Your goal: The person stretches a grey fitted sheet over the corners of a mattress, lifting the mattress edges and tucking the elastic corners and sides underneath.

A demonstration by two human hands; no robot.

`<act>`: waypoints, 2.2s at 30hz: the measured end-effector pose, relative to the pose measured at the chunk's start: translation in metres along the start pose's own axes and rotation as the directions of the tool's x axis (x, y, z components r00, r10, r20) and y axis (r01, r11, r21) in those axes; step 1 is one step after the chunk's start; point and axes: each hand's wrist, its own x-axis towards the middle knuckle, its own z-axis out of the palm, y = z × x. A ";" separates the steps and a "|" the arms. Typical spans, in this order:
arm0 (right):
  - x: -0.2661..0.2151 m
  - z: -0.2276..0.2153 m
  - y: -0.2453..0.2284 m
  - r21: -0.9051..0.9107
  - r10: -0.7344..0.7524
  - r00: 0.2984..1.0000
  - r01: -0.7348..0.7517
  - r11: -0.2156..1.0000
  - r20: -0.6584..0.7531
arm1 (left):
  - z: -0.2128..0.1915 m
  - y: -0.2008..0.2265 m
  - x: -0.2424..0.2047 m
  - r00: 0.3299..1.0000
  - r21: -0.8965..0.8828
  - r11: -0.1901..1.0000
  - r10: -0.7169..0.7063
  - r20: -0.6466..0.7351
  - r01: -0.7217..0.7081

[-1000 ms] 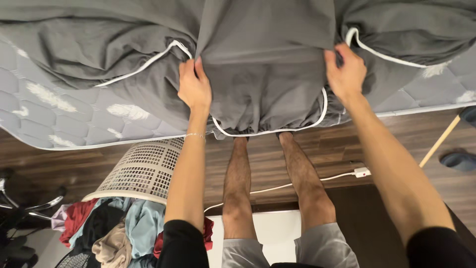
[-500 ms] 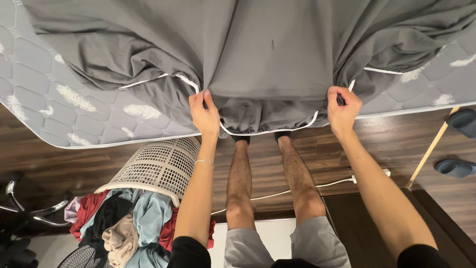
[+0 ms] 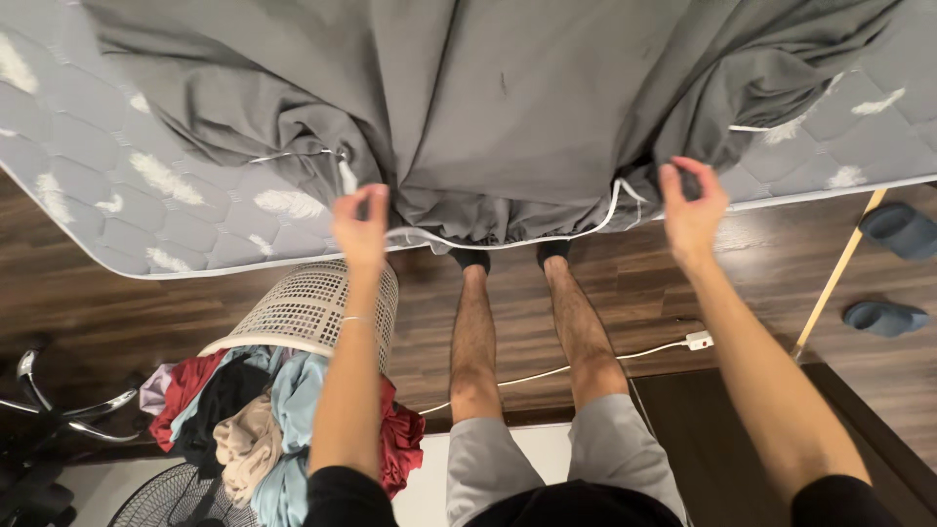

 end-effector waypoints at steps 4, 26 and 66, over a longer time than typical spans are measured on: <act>0.026 -0.070 0.013 0.093 -0.072 0.987 0.086 0.992 -0.146 | -0.113 -0.053 0.051 0.966 -0.324 0.944 -0.025 -0.258 -0.062; -0.063 -0.148 -0.069 0.772 0.354 0.874 -0.469 0.429 0.334 | -0.089 0.053 -0.074 0.945 -0.196 0.929 -0.286 0.160 0.314; 0.184 -0.287 0.441 0.938 0.564 0.756 -0.324 -0.121 0.334 | 0.530 0.511 -0.218 0.776 -0.103 0.995 0.056 0.628 0.012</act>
